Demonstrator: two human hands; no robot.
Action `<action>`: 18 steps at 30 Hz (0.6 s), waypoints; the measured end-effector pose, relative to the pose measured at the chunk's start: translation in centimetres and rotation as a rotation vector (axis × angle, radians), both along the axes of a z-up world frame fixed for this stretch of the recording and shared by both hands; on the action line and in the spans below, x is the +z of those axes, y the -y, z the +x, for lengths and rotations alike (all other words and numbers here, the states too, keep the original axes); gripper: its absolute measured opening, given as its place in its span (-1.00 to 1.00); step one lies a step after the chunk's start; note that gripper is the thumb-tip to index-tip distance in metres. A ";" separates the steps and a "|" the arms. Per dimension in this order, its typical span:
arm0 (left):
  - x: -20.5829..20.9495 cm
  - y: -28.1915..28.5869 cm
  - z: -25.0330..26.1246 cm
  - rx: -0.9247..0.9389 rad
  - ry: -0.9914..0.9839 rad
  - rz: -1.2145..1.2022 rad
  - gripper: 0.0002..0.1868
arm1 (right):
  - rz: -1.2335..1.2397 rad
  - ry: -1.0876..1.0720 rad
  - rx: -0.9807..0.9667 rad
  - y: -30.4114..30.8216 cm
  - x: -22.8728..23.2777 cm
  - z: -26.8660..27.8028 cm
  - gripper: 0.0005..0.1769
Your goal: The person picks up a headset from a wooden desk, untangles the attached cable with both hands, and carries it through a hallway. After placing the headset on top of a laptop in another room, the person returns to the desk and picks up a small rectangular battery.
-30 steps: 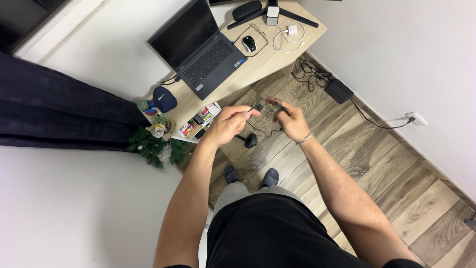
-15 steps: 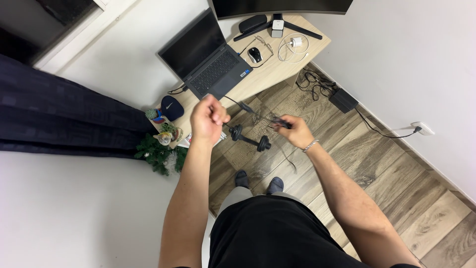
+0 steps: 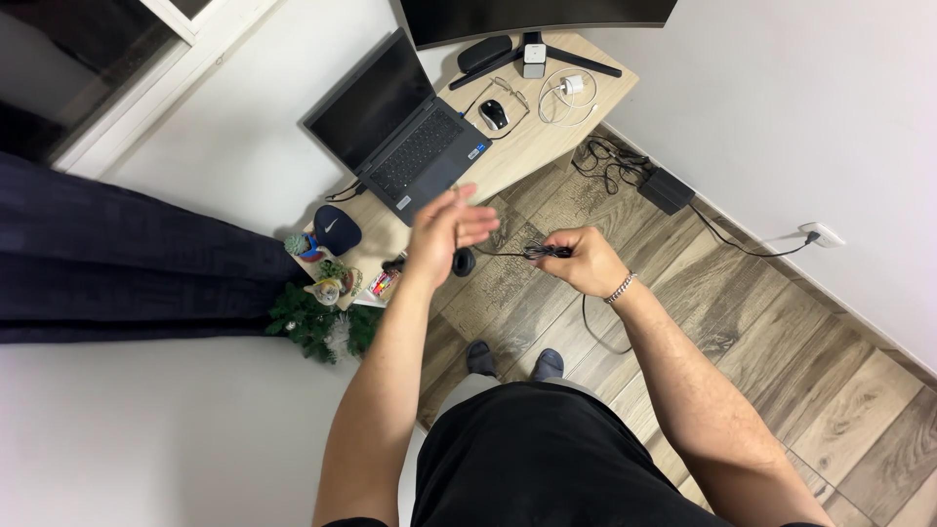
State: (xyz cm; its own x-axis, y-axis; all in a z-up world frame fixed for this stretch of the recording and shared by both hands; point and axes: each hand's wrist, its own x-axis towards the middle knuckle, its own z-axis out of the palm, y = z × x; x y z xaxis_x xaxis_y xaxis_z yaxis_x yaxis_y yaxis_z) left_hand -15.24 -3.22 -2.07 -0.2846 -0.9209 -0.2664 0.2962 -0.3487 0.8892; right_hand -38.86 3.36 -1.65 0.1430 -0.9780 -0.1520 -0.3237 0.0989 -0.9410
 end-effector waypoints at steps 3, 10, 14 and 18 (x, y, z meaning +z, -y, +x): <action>-2.0 0.1 -0.9 -0.110 0.131 -0.044 -0.58 | -0.013 0.031 -0.003 0.5 1.2 1.1 -0.92; -2.7 -0.2 -1.6 -0.224 0.149 0.049 -0.57 | -0.052 0.068 -0.138 2.2 4.2 2.5 -0.93; -5.3 0.6 -1.7 -0.254 0.036 0.039 -0.73 | -0.046 0.124 -0.145 2.6 3.6 3.0 -0.98; -4.1 0.2 -1.6 -0.277 0.017 0.052 -0.65 | -0.017 0.155 -0.128 2.7 2.8 3.7 -0.95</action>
